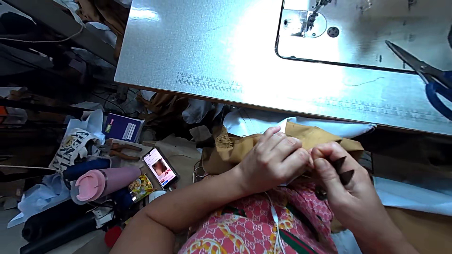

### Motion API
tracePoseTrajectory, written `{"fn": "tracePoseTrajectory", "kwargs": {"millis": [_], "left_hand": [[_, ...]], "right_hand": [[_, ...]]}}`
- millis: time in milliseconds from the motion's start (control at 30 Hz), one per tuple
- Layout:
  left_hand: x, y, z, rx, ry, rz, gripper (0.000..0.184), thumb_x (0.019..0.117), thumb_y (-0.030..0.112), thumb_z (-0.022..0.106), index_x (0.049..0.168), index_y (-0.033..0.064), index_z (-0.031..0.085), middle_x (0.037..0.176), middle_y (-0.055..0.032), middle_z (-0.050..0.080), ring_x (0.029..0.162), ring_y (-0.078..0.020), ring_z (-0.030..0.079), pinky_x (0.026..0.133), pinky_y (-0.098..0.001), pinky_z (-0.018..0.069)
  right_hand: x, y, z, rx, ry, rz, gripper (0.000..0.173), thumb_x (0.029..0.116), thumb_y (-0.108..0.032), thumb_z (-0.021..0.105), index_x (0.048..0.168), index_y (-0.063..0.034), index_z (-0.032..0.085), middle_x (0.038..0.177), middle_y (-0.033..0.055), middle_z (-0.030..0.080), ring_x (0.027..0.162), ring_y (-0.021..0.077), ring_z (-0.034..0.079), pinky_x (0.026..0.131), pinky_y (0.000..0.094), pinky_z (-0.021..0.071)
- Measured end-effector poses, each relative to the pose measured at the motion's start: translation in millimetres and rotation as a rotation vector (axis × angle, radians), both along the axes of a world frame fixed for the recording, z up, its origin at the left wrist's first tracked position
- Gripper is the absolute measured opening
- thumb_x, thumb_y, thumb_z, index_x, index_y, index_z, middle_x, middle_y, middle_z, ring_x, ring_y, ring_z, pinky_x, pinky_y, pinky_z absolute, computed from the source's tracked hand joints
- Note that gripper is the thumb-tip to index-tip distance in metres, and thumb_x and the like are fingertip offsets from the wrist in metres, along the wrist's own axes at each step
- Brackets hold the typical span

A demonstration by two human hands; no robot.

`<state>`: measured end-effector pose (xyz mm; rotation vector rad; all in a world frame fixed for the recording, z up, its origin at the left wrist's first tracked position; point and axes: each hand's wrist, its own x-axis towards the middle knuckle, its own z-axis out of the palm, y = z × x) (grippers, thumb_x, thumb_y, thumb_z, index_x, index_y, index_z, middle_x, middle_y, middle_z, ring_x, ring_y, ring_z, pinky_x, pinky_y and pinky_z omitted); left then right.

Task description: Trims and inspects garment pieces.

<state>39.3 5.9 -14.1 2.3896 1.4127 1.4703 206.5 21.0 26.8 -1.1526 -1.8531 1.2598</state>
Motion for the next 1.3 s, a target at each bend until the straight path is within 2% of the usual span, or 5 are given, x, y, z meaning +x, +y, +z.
{"fn": "tracePoseTrajectory", "kwargs": {"millis": [333,433,700,967,1300], "left_hand": [[7,-1,1,-0.024,-0.027,0.027,0.009,0.0935,0.004,0.064,0.085,0.0060,0.067,0.087,-0.0089,0.071,0.084,-0.0190,0.068,0.102,-0.0372,0.0490],[-10,13,-10,-0.201,-0.003,0.118,0.008,0.0894,-0.003,0.066,0.089,-0.0002,0.074,0.094,-0.0148,0.076,0.091,-0.0270,0.074,0.097,-0.0475,0.0539],[-23,18,48,-0.662,-0.511,-0.167,0.009,0.0854,0.000,0.076,0.093,-0.0009,0.071,0.086,-0.0027,0.071,0.078,-0.0002,0.066,0.072,-0.0150,0.0555],[-31,15,47,-0.957,-0.729,-0.402,0.009,0.0938,0.003,0.064,0.097,-0.0018,0.071,0.085,0.0010,0.070,0.079,0.0023,0.065,0.072,-0.0160,0.0549],[-19,9,51,-0.770,-0.546,-0.186,0.021,0.0978,0.009,0.057,0.087,0.0020,0.074,0.078,0.0033,0.069,0.076,0.0047,0.062,0.077,-0.0185,0.0519]], "right_hand": [[16,1,11,-0.360,0.326,0.163,0.012,0.1059,-0.035,0.051,0.099,-0.0271,0.057,0.084,-0.0186,0.055,0.064,-0.0112,0.046,0.053,0.0058,0.0395],[19,-15,38,-0.420,0.277,0.364,0.019,0.1084,-0.027,0.048,0.100,-0.0127,0.058,0.082,-0.0101,0.057,0.072,-0.0088,0.053,0.064,0.0106,0.0458],[20,25,10,0.307,-0.076,0.024,0.045,0.0980,-0.054,0.062,0.122,-0.0158,0.058,0.106,-0.0065,0.061,0.074,-0.0098,0.048,0.063,0.0074,0.0389],[5,31,7,0.302,-0.033,0.043,0.017,0.1019,-0.025,0.058,0.095,-0.0106,0.066,0.087,-0.0086,0.060,0.080,-0.0129,0.054,0.071,0.0023,0.0440],[4,38,18,0.435,-0.059,0.051,0.035,0.1021,-0.045,0.059,0.109,-0.0104,0.063,0.095,-0.0032,0.056,0.072,-0.0080,0.045,0.062,0.0063,0.0356]]}}
